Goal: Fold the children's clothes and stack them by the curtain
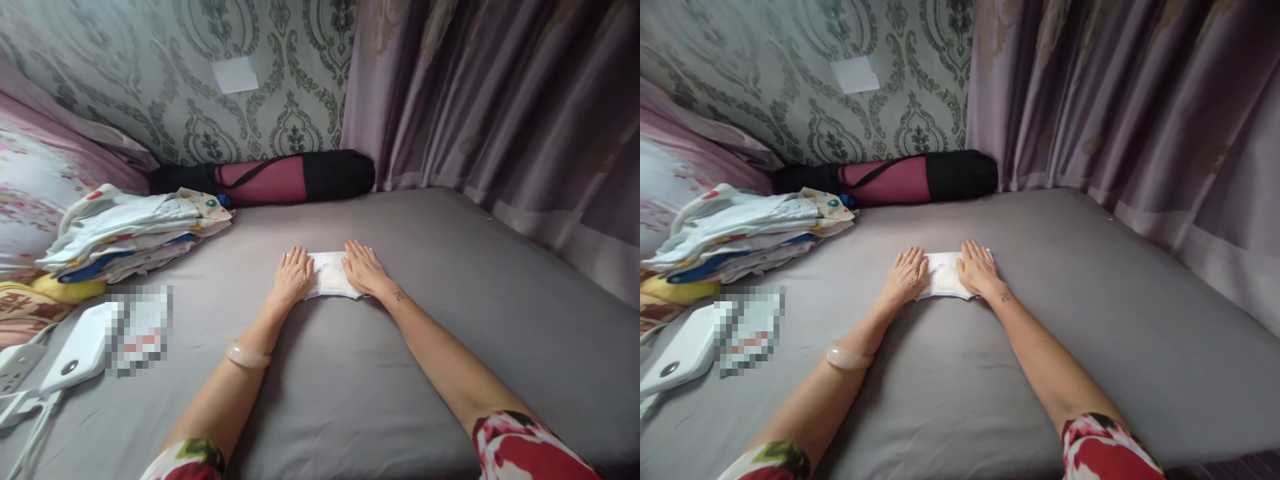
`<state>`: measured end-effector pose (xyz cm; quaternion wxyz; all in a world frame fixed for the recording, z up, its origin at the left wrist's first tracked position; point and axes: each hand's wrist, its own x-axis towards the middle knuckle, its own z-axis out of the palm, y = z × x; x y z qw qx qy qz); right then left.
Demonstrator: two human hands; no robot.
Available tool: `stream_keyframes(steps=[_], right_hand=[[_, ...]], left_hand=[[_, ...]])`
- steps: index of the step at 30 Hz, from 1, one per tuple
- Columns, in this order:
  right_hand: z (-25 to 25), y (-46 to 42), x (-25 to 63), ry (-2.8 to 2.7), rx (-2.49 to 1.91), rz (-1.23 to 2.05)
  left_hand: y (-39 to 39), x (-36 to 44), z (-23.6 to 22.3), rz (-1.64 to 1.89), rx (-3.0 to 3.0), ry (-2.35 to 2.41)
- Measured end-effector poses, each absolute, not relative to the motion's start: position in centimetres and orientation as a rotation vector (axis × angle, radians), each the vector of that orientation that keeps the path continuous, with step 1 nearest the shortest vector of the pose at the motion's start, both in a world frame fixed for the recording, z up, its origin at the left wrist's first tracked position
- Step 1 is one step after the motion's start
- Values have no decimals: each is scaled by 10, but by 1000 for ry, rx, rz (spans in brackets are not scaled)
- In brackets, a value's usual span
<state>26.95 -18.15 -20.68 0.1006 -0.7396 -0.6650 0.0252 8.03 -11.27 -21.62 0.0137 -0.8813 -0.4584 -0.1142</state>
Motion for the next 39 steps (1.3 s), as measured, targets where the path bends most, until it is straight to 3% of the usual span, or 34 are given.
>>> stream_keyframes(steps=[9,23,29,39], right_hand=[[-225,-180,292,-1918,-2303,145],[-214,-176,302,-1915,-2240,313],[-203,-181,298,-2020,-2174,214],[-230,-181,300,-2086,-2138,145]], left_hand=[[-103,73,-225,-163,-2843,-1583],[-101,69,-221,-487,-2858,-1670],[-102,68,-224,-484,-2878,-1621],[-98,68,-225,-365,-2934,-1671]])
